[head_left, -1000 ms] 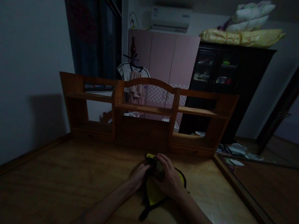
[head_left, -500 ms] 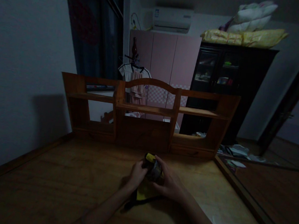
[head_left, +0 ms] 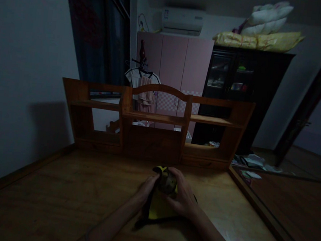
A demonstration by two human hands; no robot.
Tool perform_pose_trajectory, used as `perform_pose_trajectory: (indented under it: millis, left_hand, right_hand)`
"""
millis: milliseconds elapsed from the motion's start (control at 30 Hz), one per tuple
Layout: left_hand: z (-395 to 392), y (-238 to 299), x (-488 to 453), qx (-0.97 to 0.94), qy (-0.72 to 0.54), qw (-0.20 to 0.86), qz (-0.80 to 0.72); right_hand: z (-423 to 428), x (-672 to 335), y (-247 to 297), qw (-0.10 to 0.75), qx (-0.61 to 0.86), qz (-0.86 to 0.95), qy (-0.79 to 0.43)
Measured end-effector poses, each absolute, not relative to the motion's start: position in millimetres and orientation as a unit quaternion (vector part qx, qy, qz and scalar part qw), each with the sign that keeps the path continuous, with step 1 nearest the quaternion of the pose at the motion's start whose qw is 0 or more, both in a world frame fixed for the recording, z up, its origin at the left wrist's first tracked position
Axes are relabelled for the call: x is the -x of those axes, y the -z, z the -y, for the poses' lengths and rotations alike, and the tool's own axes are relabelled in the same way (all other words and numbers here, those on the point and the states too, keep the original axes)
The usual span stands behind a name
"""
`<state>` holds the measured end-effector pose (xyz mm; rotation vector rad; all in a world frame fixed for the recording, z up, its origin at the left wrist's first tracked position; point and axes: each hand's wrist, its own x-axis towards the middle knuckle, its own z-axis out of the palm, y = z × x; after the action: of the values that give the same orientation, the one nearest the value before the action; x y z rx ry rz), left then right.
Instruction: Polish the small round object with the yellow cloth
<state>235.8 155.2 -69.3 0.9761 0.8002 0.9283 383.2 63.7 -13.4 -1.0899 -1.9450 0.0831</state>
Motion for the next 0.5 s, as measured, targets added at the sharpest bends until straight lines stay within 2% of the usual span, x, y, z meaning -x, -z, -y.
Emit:
perform_pose_trajectory:
  millis: [100, 167, 367, 500]
  left_hand:
    - [-151.0, 64.4, -238.9, -0.43, -0.417, 0.742, -0.301]
    - [-149.9, 64.6, -239.5, -0.449, -0.429, 0.728, -0.292]
    - [-153.0, 67.9, -238.2, -0.542, -0.435, 0.656, -0.293]
    - [-154.3, 69.0, -234.8, -0.591, -0.454, 0.562, -0.359]
  right_hand:
    - [-65.2, -383.7, 15.4, 0.442, 0.432, 0.785, -0.044]
    - [-67.1, -383.8, 17.8, 0.432, 0.43, 0.791, -0.047]
    - [-70.1, -382.9, 24.3, 0.393, 0.429, 0.812, -0.055]
    - [-66.7, -384.2, 22.4, 0.38, 0.439, 0.81, -0.079]
